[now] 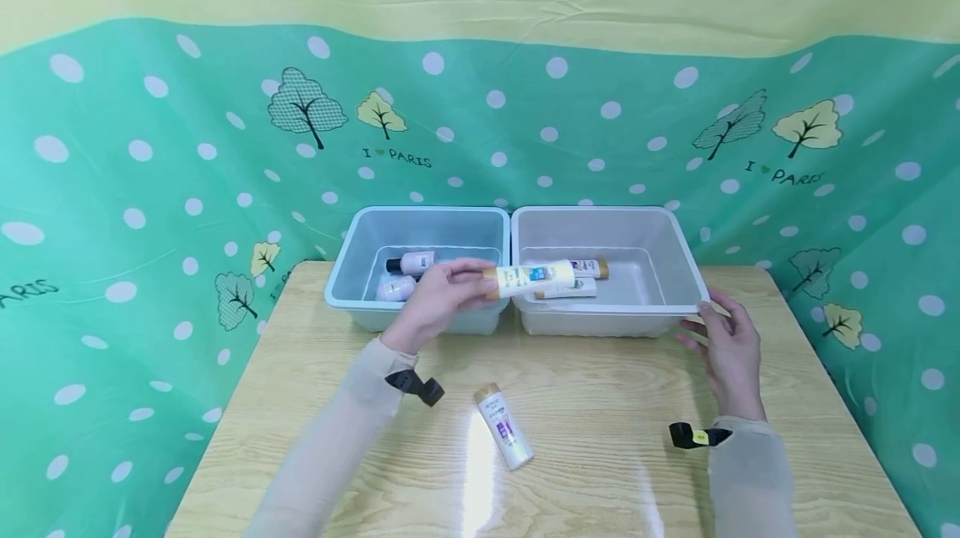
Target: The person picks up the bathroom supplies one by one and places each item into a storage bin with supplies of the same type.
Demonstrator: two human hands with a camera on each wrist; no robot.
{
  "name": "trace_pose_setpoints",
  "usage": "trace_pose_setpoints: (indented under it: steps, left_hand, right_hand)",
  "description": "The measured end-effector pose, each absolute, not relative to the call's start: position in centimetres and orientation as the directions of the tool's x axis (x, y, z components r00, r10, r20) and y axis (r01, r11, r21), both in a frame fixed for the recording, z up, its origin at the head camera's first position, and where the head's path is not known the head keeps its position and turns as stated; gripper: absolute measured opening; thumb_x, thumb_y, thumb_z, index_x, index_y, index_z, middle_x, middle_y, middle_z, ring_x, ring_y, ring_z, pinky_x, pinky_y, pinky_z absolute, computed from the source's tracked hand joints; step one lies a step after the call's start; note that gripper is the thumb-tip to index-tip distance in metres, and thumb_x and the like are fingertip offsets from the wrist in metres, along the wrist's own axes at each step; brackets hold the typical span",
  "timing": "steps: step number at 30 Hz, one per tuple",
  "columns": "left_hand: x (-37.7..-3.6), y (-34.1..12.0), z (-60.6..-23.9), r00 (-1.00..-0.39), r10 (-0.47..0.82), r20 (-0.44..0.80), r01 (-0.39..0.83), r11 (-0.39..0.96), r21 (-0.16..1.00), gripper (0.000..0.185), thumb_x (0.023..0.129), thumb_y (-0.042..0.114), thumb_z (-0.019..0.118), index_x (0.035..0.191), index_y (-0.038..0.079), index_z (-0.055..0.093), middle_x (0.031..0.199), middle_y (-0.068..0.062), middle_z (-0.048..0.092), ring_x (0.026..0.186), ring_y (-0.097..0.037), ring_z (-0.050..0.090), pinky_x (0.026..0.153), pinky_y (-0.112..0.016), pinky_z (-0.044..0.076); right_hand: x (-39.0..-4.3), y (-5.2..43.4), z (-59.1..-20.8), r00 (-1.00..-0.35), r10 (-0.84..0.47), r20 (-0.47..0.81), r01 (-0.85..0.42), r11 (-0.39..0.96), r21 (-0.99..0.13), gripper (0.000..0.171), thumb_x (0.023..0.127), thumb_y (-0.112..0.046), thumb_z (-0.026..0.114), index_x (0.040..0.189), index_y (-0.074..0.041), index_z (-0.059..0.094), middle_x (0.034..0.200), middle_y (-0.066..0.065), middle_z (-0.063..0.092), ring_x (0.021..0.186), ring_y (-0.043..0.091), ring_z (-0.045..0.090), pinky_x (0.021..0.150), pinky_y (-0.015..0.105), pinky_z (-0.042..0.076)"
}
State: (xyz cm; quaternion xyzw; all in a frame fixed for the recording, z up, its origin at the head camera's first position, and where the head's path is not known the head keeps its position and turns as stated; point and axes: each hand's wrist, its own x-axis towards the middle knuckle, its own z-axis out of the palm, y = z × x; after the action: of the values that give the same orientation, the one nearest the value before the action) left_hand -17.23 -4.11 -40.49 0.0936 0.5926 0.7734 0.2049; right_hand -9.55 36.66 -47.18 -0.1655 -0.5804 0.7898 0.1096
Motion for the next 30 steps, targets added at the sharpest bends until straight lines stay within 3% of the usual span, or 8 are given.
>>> trace_pose_setpoints:
  steps: [16,30]
  left_hand:
    - [-23.8,2.0,-37.4,-0.889,0.435,-0.14,-0.243,-0.191,0.951,0.028,0.087,-0.002,0.076,0.114,-0.001,0.07,0.107,-0.018,0.07,0.093,-0.026,0.072,0.084,-0.034,0.059]
    - [-29.0,8.0,-38.8,-0.866,0.453,-0.209,-0.303,-0.145,0.942,0.026,0.087,0.0,0.077,0.112,0.0,0.071,0.102,-0.013,0.07,0.089,-0.024,0.072,0.08,-0.031,0.059]
  right_hand:
    - [-9.7,36.6,-47.1,-0.917,0.375,-0.134,0.026,-0.279,-0.96,0.049,0.098,-0.023,0.068,0.143,-0.014,0.05,0.12,0.005,0.056,0.088,0.019,0.072,0.073,0.034,0.06]
    - [-9.7,36.8,-47.0,-0.916,0.378,-0.133,0.029,-0.268,-0.963,0.05,0.097,-0.024,0.069,0.143,-0.014,0.051,0.121,0.006,0.055,0.089,0.018,0.071,0.073,0.033,0.06]
